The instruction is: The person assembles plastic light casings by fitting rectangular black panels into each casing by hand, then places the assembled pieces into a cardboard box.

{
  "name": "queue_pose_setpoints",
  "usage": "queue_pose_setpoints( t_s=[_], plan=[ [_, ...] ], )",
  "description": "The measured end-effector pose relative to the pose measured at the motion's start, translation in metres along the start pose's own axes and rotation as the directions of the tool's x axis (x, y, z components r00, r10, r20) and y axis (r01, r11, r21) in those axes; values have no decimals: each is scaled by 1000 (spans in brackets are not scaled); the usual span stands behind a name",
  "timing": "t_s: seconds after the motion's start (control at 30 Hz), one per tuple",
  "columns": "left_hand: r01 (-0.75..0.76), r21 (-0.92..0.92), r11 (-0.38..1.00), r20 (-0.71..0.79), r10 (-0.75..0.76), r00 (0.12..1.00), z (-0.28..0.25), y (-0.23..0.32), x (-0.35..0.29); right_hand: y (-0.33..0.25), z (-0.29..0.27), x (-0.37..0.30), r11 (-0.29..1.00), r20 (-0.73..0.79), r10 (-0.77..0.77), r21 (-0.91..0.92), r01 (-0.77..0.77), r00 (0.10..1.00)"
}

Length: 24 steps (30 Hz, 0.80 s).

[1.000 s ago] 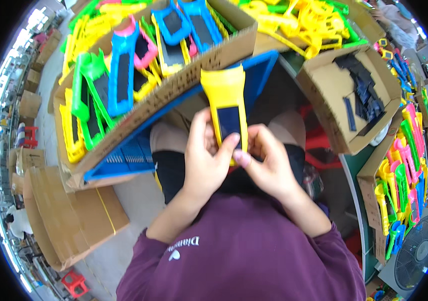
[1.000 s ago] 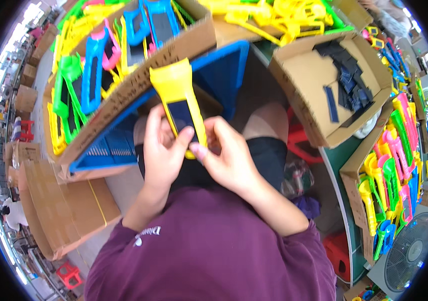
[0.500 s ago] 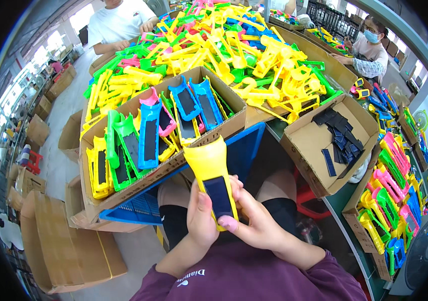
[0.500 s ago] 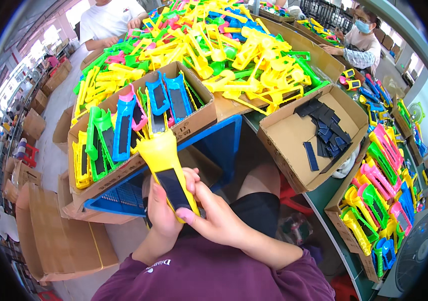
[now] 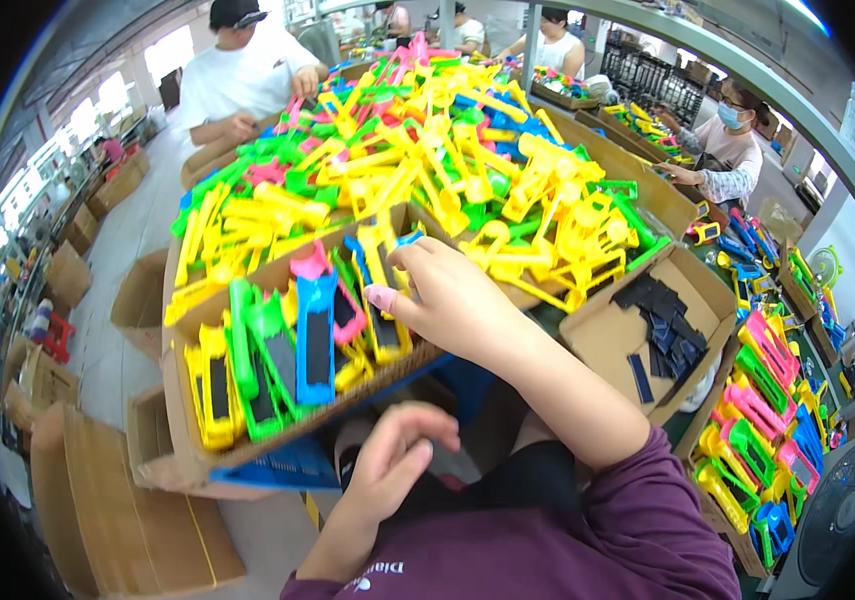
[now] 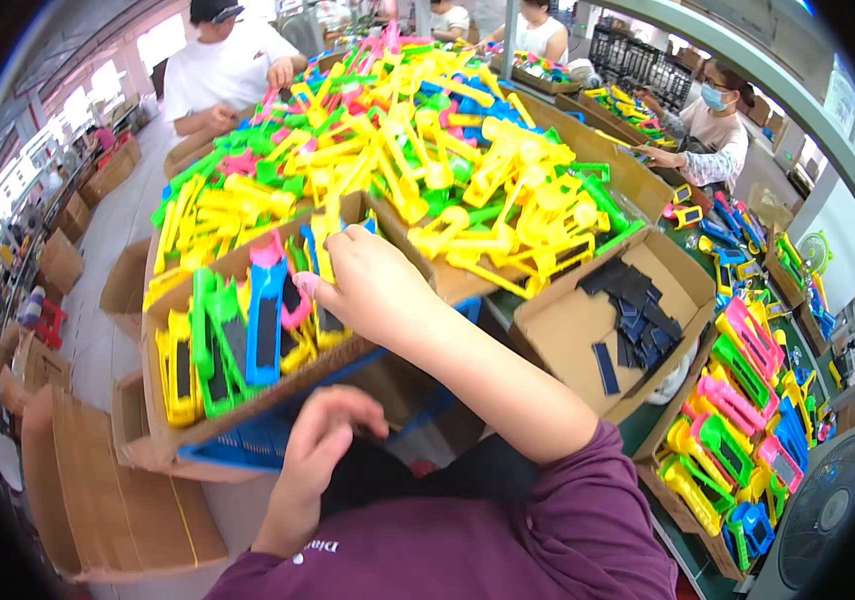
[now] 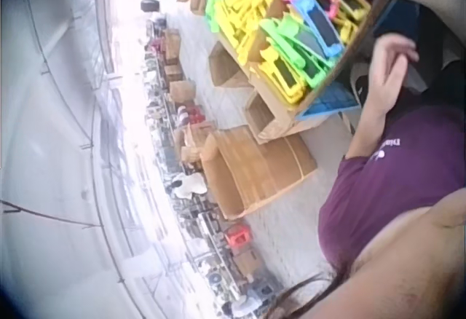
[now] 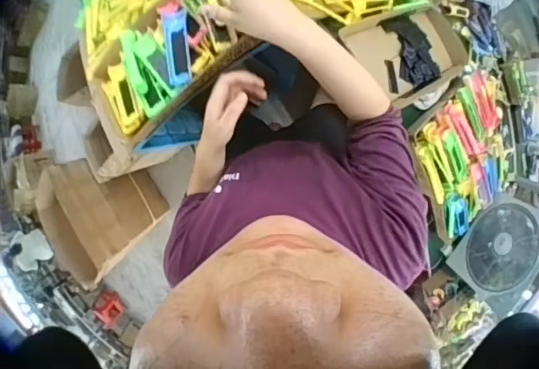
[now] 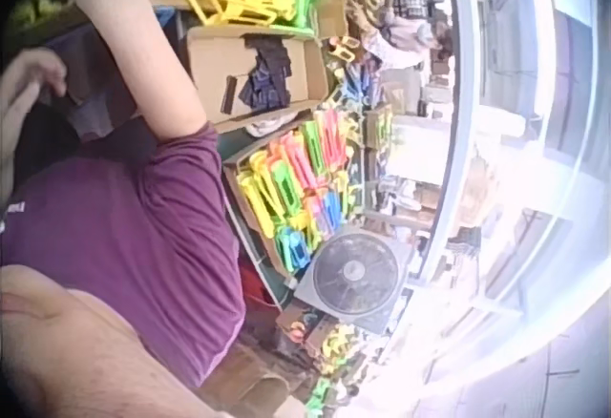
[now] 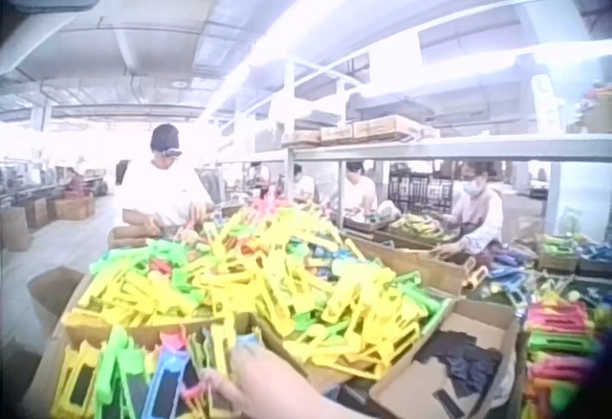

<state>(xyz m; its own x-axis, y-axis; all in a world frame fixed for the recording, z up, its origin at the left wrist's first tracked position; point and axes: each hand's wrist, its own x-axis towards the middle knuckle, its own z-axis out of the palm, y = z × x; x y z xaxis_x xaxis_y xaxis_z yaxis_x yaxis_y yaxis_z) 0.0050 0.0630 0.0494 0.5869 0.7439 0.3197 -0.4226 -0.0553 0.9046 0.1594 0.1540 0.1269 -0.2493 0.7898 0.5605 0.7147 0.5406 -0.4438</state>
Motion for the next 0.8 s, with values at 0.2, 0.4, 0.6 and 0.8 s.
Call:
queue_pose_setpoints(
  t_s=[0.2,0.4,0.6,0.8],
  plan=[
    [240,41,970,134,-243,961,-33,42,1,174,-71,93,919,-158,345,-146,-367,925],
    [343,-171,924,-61,-358,932,-26,82,39,422,-107,162,721,-97,630,-295,-627,771],
    [394,-113,912,-408,-405,819,-3,121,86,498,-76,205,741,132,670,-183,-646,731],
    [422,37,906,-653,-298,696,19,144,120,457,-69,216,670,315,701,20,-742,640]
  ],
)
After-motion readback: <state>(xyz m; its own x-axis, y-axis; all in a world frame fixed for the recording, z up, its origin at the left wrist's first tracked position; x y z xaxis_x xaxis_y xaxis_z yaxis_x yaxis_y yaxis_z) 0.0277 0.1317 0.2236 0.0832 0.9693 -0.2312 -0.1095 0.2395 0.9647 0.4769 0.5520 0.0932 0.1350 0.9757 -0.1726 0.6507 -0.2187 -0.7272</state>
